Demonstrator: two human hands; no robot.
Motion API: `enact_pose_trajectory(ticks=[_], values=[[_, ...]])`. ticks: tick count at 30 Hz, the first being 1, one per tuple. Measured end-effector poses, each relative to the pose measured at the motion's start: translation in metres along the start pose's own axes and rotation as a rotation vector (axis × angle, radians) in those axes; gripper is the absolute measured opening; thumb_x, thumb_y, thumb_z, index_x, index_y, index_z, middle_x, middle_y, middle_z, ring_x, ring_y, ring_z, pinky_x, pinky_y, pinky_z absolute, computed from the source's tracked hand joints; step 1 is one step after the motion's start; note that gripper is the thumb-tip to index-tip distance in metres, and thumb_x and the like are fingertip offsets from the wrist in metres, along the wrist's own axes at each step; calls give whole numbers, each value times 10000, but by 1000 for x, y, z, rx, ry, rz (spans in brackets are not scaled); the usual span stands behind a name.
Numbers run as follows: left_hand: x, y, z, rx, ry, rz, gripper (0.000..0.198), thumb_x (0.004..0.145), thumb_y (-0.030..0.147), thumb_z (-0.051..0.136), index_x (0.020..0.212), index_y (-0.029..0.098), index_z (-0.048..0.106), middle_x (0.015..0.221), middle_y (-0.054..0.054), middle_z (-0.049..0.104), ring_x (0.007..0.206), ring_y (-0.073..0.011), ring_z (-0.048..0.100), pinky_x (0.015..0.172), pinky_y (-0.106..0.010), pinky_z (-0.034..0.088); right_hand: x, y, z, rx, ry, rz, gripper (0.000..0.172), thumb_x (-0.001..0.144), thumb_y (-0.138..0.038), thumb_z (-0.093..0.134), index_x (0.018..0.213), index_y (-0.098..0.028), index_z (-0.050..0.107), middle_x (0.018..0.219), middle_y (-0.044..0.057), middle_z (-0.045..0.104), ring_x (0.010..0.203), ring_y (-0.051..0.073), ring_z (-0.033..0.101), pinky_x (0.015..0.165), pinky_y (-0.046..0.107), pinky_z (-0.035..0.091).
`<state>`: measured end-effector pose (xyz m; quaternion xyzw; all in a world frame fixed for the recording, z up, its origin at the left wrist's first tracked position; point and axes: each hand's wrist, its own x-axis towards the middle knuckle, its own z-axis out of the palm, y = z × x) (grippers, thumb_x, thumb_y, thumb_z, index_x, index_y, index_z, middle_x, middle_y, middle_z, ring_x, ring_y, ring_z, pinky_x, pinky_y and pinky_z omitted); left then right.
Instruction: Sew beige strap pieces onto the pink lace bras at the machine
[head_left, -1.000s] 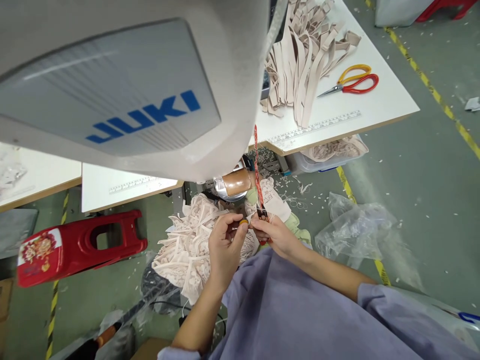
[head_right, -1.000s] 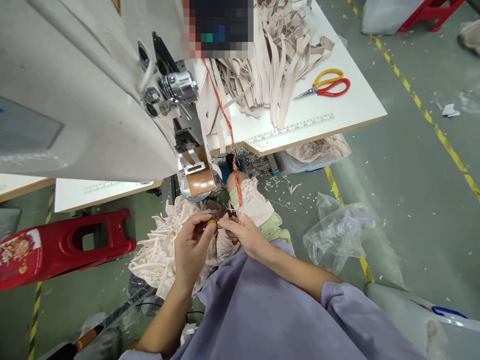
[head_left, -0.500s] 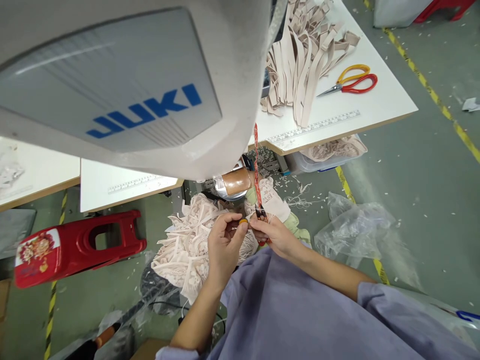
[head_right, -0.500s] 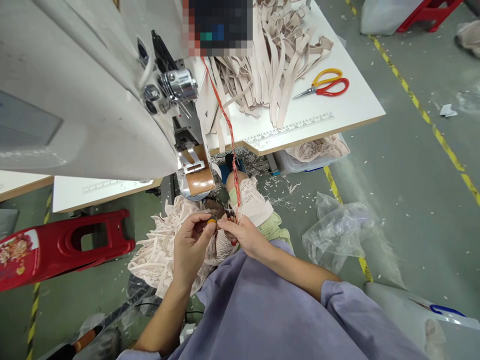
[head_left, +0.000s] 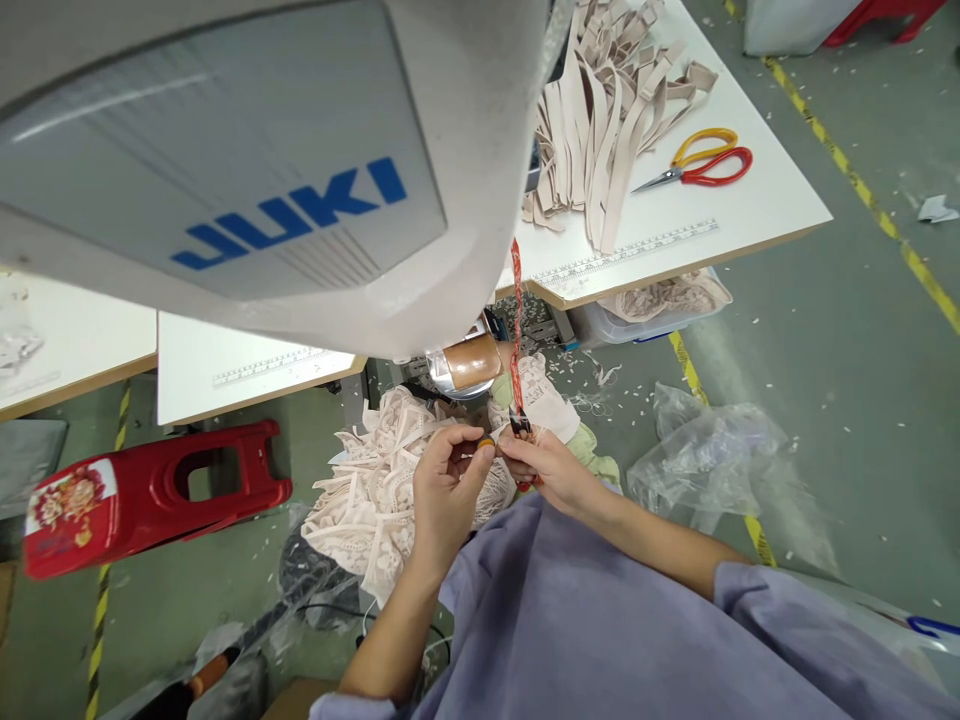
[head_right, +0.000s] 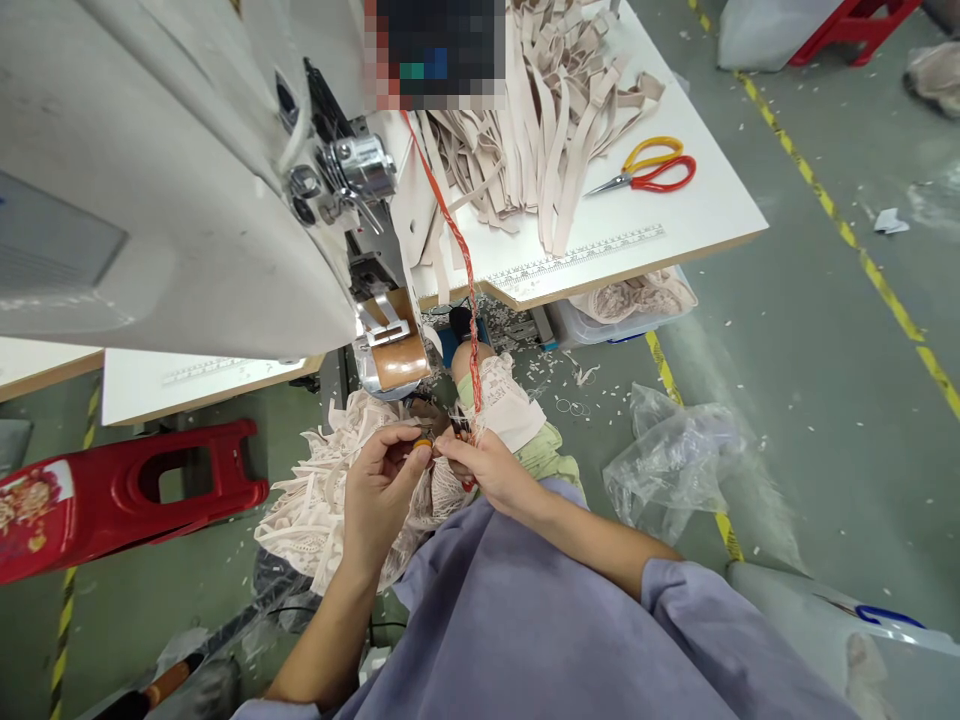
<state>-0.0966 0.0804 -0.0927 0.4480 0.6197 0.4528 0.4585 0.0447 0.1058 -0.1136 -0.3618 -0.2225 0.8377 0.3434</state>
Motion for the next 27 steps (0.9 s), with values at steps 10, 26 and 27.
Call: enact_pose_trajectory(ticks=[10,26,27], values=[[1,0,-7,36,-54,71,115,837,244,704,945,204,702,935,-33,635,840,-141,638,702,-218,545,2,4,-4,-96,17,-35,488,718,-595,742,658,-206,453,504,-109,260,469,64,193,457,262,144],[4,10,-15,121,-142,142,92,829,209,688,917,208,715,906,-46,660,837,-154,642,684,-228,542,4,-3,-7,-358,62,-182,389,772,-558,700,754,-176,633,622,-40,470,592,108,386,535,265,270],[4,10,-14,114,-148,135,96,827,207,687,918,207,716,905,-46,660,834,-154,642,682,-230,541,5,-2,-8,-341,63,-166,383,758,-549,714,769,-174,637,628,-42,480,573,100,378,520,262,262]])
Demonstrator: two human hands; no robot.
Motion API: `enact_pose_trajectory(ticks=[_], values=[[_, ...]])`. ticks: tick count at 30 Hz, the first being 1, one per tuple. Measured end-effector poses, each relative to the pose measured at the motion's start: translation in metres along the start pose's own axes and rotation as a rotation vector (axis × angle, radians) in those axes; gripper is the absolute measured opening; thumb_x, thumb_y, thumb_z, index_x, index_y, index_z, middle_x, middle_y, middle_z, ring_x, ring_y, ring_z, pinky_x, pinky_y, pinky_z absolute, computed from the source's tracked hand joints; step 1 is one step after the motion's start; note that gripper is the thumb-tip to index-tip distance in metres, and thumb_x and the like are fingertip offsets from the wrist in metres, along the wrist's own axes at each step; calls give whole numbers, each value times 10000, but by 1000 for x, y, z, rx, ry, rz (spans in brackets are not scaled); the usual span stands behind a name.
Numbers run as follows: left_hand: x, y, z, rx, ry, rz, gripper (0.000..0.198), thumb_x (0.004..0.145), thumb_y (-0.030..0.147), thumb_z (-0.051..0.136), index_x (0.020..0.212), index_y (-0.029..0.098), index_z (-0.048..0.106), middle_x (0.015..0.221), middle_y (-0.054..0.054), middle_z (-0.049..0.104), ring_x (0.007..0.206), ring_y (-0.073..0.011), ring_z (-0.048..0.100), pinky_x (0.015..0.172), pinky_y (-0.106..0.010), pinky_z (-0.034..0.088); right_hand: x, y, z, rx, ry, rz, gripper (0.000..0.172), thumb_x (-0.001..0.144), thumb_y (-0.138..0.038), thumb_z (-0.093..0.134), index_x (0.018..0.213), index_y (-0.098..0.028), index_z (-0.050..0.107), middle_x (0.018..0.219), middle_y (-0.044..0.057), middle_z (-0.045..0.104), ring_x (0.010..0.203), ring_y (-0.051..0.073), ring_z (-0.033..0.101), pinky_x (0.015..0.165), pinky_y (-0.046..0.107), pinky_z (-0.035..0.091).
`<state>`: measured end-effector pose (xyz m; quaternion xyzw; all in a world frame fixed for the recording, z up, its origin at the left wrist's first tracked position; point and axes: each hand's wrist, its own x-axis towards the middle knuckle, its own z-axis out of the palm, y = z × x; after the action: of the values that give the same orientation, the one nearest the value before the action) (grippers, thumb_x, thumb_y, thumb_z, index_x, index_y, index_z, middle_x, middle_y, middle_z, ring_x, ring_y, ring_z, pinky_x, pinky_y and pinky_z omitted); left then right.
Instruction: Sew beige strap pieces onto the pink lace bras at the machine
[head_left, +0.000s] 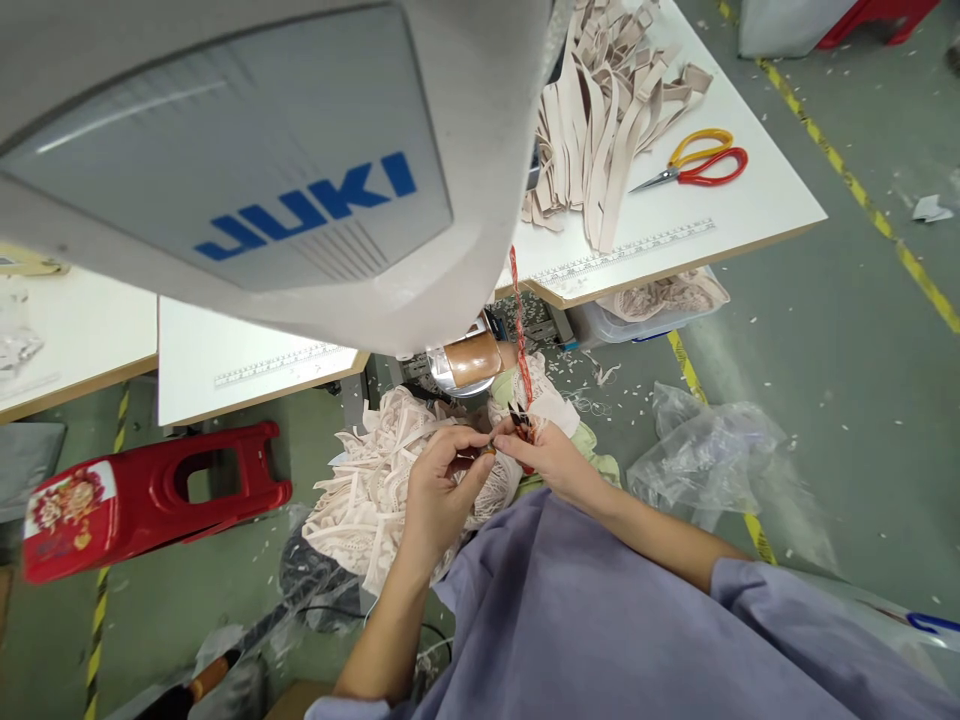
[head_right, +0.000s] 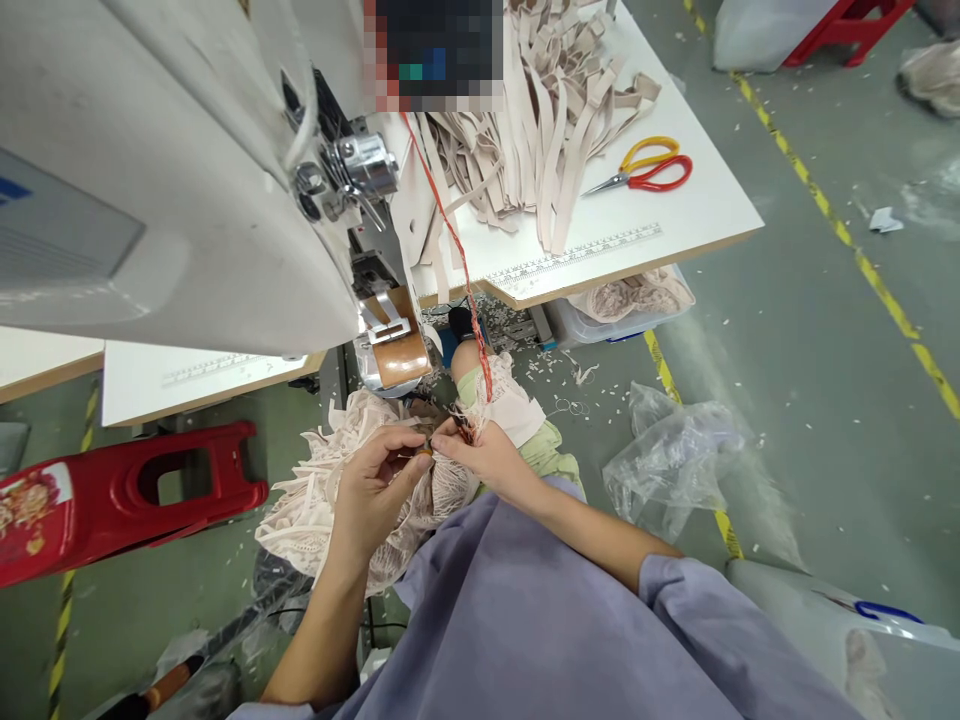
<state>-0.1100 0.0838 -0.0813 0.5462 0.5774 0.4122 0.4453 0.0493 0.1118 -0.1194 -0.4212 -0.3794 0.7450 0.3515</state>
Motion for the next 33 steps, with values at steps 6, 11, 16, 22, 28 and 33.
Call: enact_pose_trajectory(ticks=[6,11,16,22,28,33], values=[[0,-4,3,-155,-29,-156,130,756,226,753,878,198,717,877,-43,674,810,-156,641,684,-241,549,4,-3,0,207,25,164,384,668,-512,783,732,-186,590,505,-98,346,450,64,229,438,252,150],[9,-11,4,-626,-88,-593,284,669,281,859,866,184,678,727,19,628,616,-90,609,587,-192,553,10,-8,-11,365,74,126,359,675,-484,788,801,-183,638,517,-118,238,464,61,140,455,241,139],[35,-9,9,-724,-158,-648,203,734,289,820,828,160,693,664,2,604,530,-77,586,470,-161,535,23,-8,-30,23,-61,-135,431,752,-436,760,1114,-214,693,719,-38,490,614,107,437,583,251,371],[64,-4,15,-766,-72,-598,230,690,248,843,733,134,649,629,3,584,490,-52,535,455,-147,501,55,-17,-40,-409,-131,-468,253,834,-441,690,967,-232,742,878,44,609,874,216,586,829,375,460],[75,-6,25,-699,211,-358,293,731,389,782,789,178,586,681,37,578,551,-65,524,550,-181,481,82,-20,-31,-641,75,-649,155,835,-378,644,809,-235,699,797,61,604,802,240,558,758,378,450],[77,-20,29,-539,337,-138,382,609,349,849,844,195,590,799,5,656,741,-146,628,702,-238,514,89,-16,-16,-677,233,-746,195,786,-423,655,691,-254,655,680,49,544,727,253,539,667,367,438]])
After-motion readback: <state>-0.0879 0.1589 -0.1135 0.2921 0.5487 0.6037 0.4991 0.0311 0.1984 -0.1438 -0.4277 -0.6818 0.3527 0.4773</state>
